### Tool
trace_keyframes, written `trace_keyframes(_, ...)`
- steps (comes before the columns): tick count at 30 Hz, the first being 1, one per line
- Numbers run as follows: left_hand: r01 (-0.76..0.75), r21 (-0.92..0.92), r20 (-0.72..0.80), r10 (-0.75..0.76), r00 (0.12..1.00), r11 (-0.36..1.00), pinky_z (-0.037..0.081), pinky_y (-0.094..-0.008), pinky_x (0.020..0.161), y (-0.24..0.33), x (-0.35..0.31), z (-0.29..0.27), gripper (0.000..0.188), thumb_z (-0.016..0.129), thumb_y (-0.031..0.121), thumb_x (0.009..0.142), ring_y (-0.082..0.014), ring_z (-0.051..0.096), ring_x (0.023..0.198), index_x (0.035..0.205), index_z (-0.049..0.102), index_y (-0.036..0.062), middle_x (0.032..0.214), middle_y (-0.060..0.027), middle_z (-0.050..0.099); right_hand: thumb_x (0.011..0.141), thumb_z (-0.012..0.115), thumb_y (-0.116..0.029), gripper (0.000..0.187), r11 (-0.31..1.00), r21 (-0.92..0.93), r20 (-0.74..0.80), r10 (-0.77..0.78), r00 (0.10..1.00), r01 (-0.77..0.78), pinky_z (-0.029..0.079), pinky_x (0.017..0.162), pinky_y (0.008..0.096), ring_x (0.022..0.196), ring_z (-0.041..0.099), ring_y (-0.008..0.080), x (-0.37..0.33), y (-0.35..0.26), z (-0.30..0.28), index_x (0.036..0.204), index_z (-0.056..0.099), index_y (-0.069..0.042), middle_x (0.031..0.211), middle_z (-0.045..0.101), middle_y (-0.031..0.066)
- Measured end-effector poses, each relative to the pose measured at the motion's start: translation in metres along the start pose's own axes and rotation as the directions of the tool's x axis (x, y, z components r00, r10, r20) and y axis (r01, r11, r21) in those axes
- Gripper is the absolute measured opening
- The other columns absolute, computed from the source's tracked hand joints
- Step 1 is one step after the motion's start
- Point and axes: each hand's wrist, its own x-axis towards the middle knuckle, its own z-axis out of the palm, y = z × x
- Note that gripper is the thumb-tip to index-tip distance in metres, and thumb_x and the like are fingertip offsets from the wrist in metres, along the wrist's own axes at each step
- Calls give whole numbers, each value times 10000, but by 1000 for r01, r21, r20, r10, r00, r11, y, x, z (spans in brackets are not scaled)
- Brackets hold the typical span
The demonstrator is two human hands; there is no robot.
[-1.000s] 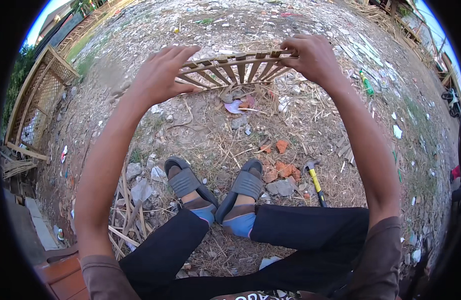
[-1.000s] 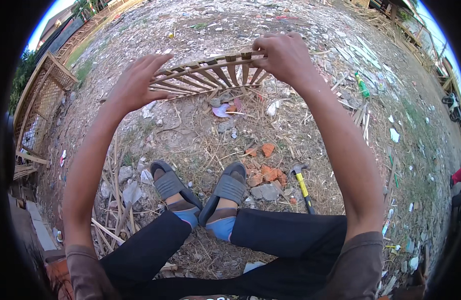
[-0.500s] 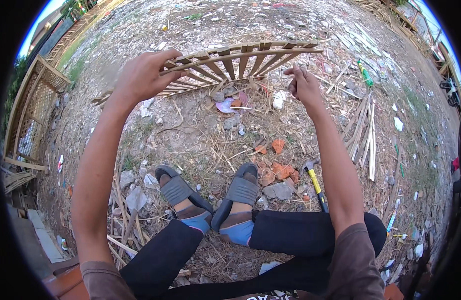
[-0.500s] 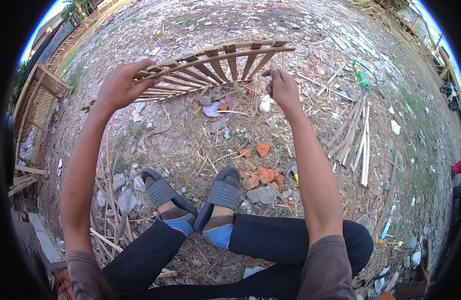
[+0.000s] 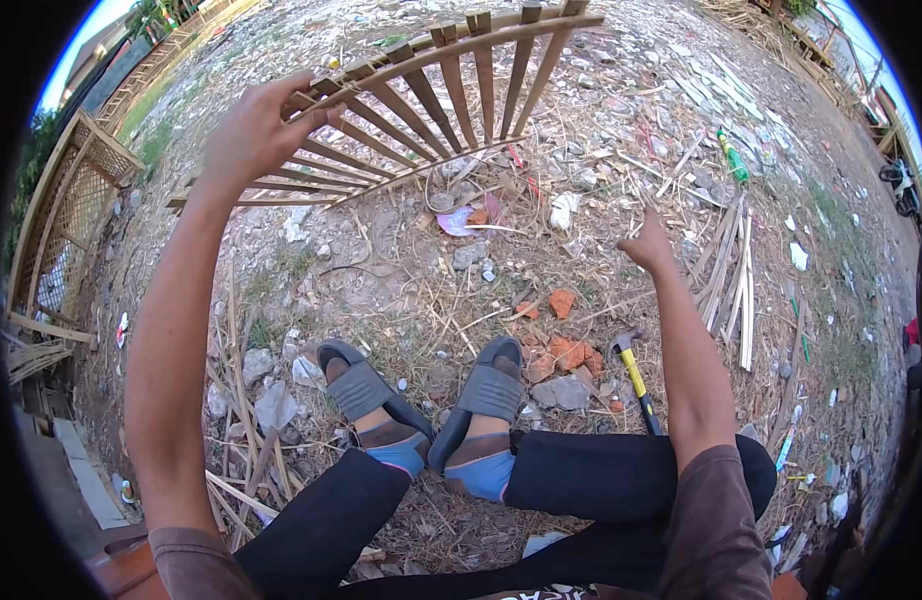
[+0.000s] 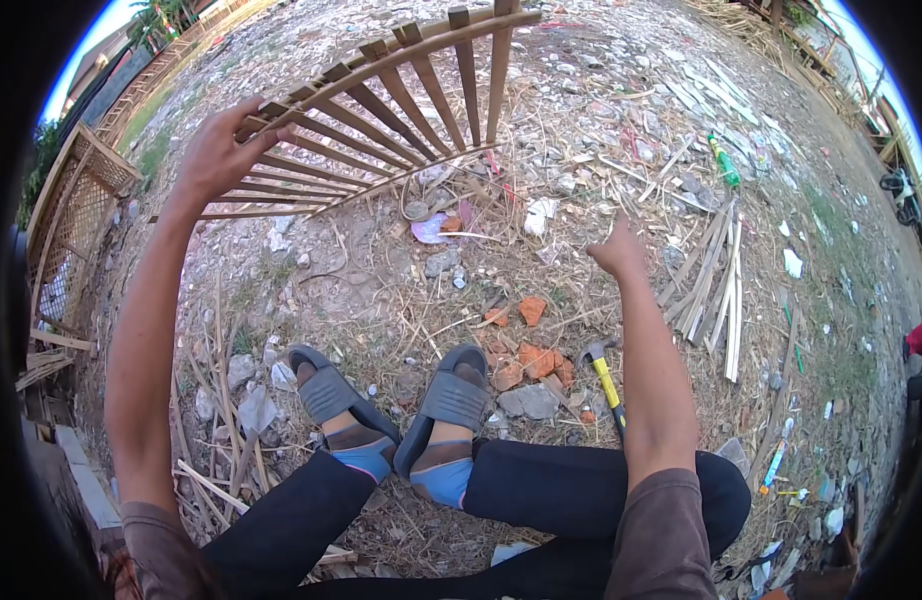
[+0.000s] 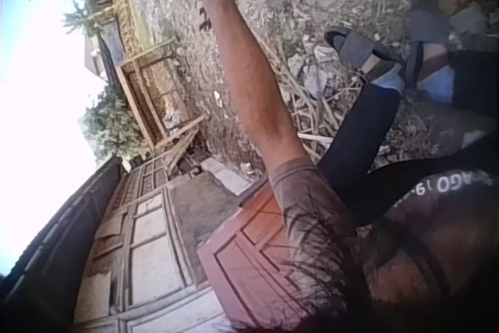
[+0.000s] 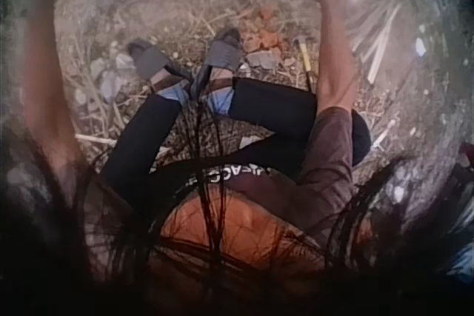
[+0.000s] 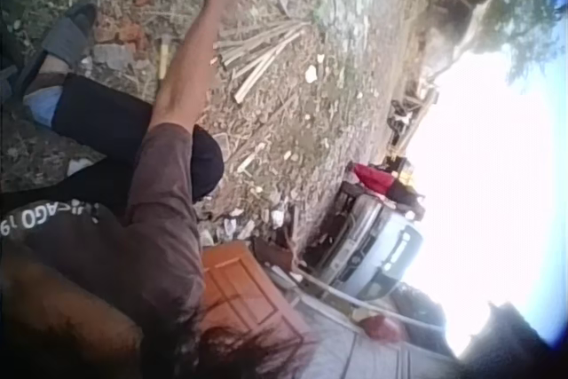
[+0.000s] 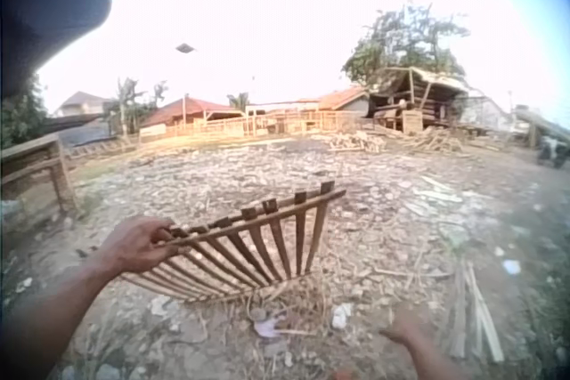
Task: The person assembles a bamboo lattice structure on the ground, hammering small wooden slats into a rectangular frame and arranging thin bamboo strips into a star shape.
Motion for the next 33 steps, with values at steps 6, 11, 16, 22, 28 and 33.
trace_keyframes(6,256,96,-76,-250,965,962,462,-428,959,-43,-25,-62,790,710,560,807,-281,633,1092,1297,578,-45,1148,-190,676,776,732,-493,967,972,175,123,-182,976,159,374,1089,511,1301,447,448,-24,-147,2,1515,266,-80,1461,412,245)
trace_keyframes(11,261,-72,-133,-269,954,963,486,-343,881,-38,-75,-102,606,729,463,848,-229,653,972,1182,642,-36,1054,-177,686,804,743,-466,967,726,469,-285,-414,864,503,392,1081,472,1278,470,439,-34,-275,-3,1495,237,-15,1454,421,226)
trace_keyframes(16,338,-100,-127,-349,929,936,488,-314,845,-68,-121,-122,596,701,451,892,-191,632,955,1223,610,-37,1072,-155,663,817,693,-411,705,777,418,78,-547,834,471,429,1042,468,1201,550,411,-45,-336,-22,1375,453,-53,1319,563,193)
trace_keyframes(22,619,-320,-219,-691,688,717,467,-325,885,-153,-197,-141,789,689,553,871,-194,582,1031,1327,517,-67,1142,-119,616,817,664,-388,588,675,-157,411,-619,670,721,401,1013,589,1296,482,357,-81,-249,45,1345,536,-164,1339,552,167)
trace_keyframes(28,715,-314,-254,-781,570,624,492,-386,801,-202,-248,-140,719,658,619,855,-195,554,1014,1337,579,91,1087,-78,582,847,671,-479,725,699,-320,301,-565,768,640,407,1026,538,1295,462,364,-68,-47,9,1426,421,-122,1416,468,170)
trace_keyframes(33,721,-374,-210,-810,547,584,456,-374,881,-244,-273,-150,690,654,623,853,-191,552,1074,1320,606,117,1153,-57,589,871,623,-498,615,808,-315,780,-79,620,499,493,899,469,1117,609,335,-100,22,-54,1293,549,-57,1252,608,200)
